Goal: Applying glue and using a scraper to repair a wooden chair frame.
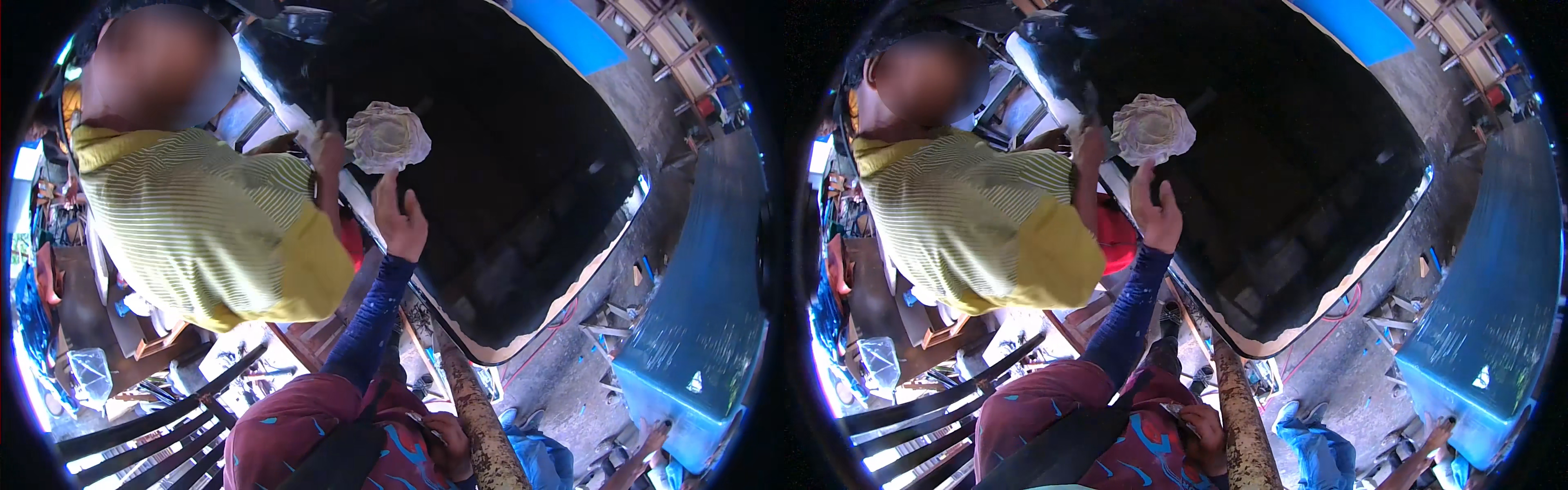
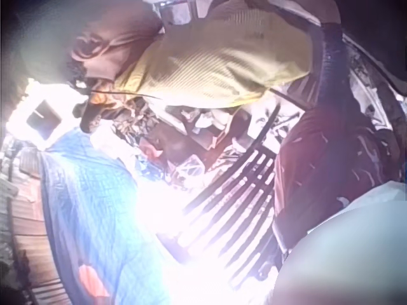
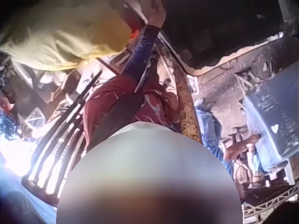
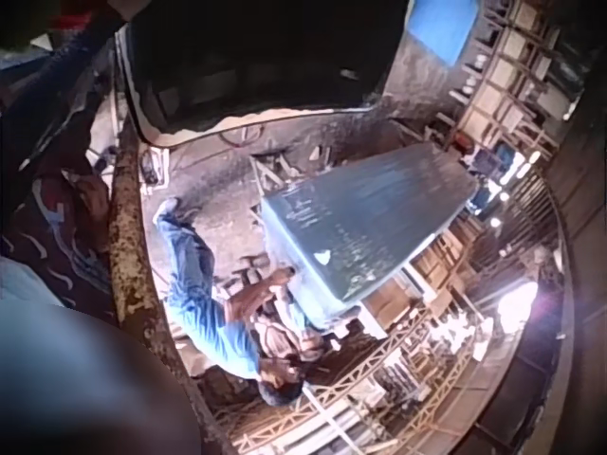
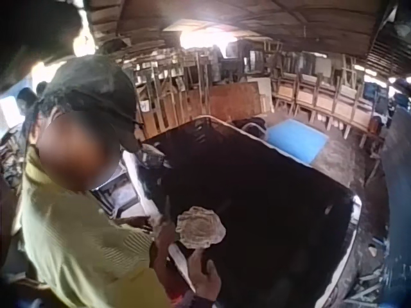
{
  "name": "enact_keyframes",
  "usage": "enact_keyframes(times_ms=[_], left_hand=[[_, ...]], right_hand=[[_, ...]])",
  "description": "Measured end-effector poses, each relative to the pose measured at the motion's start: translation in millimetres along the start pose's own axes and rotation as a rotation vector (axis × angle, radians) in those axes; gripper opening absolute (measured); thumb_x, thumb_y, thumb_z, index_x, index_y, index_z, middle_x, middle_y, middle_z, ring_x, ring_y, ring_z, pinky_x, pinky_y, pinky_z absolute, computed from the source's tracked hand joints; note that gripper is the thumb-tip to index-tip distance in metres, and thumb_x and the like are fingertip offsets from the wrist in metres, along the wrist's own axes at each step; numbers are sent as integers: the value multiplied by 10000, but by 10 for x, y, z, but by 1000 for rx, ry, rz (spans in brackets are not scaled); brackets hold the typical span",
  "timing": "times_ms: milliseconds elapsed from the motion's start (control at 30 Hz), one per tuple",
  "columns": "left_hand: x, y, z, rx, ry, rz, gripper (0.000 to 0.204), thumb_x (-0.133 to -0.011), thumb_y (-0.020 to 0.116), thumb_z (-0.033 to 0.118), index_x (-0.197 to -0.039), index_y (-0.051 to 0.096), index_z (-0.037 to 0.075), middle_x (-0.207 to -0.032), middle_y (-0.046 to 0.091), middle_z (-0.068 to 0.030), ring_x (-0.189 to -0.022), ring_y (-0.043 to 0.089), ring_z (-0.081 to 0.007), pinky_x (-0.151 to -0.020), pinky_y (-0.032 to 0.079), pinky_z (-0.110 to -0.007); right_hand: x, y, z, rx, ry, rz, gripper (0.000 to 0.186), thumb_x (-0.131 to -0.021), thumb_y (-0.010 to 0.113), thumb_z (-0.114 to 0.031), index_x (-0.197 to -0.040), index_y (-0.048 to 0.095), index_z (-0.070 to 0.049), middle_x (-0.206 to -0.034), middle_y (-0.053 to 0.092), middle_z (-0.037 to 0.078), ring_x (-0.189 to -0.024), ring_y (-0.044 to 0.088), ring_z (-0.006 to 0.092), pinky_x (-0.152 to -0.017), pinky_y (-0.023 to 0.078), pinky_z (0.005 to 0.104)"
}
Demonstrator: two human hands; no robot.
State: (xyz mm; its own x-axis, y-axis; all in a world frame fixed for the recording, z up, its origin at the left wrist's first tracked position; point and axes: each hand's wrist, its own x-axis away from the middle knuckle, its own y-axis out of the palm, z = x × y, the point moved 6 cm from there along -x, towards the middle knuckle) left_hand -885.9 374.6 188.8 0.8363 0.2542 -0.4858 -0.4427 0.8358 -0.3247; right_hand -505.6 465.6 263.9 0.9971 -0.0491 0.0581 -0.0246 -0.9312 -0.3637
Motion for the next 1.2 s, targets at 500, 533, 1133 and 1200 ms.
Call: enact_keyframes(times_ms=[500,533,1133,1200], left_hand=[[-635,-1228,1096,-472,75,85,872,-735,809,180,-1462,390,-55,-1323,568,-327,-1275,522,-479,-1082,410,-509],[-646,-1171,857,-466,-115,-213,755,-744,814,237,-1383,499,-13,-1165,641,-288,-1131,606,-443,-986,473,-494],[953,-2861,1710,543,2,-192,202,-935,710,79,-1111,699,-20,-977,753,-59,-893,687,-149,-796,527,-284],[1354,-3043,1774,791,-117,-149,246,-908,733,43,-1136,671,-21,-1054,745,-86,-947,689,-152,-837,533,-293]], right_hand=[[51,-7,-94,56,40,-2,185,-834,650,56,-1008,653,-7,-1009,693,158,-961,681,329,-870,536,393],[46,-9,-123,69,-17,5,175,-841,650,54,-1005,657,-5,-1007,692,158,-958,681,326,-869,537,388],[747,-106,-12,-31,-55,-148,221,-913,709,-99,-1106,662,-1,-968,711,94,-883,683,175,-806,535,313],[1092,-190,134,-146,110,-111,256,-907,731,-131,-1123,683,-3,-955,727,68,-888,672,124,-800,538,306]])
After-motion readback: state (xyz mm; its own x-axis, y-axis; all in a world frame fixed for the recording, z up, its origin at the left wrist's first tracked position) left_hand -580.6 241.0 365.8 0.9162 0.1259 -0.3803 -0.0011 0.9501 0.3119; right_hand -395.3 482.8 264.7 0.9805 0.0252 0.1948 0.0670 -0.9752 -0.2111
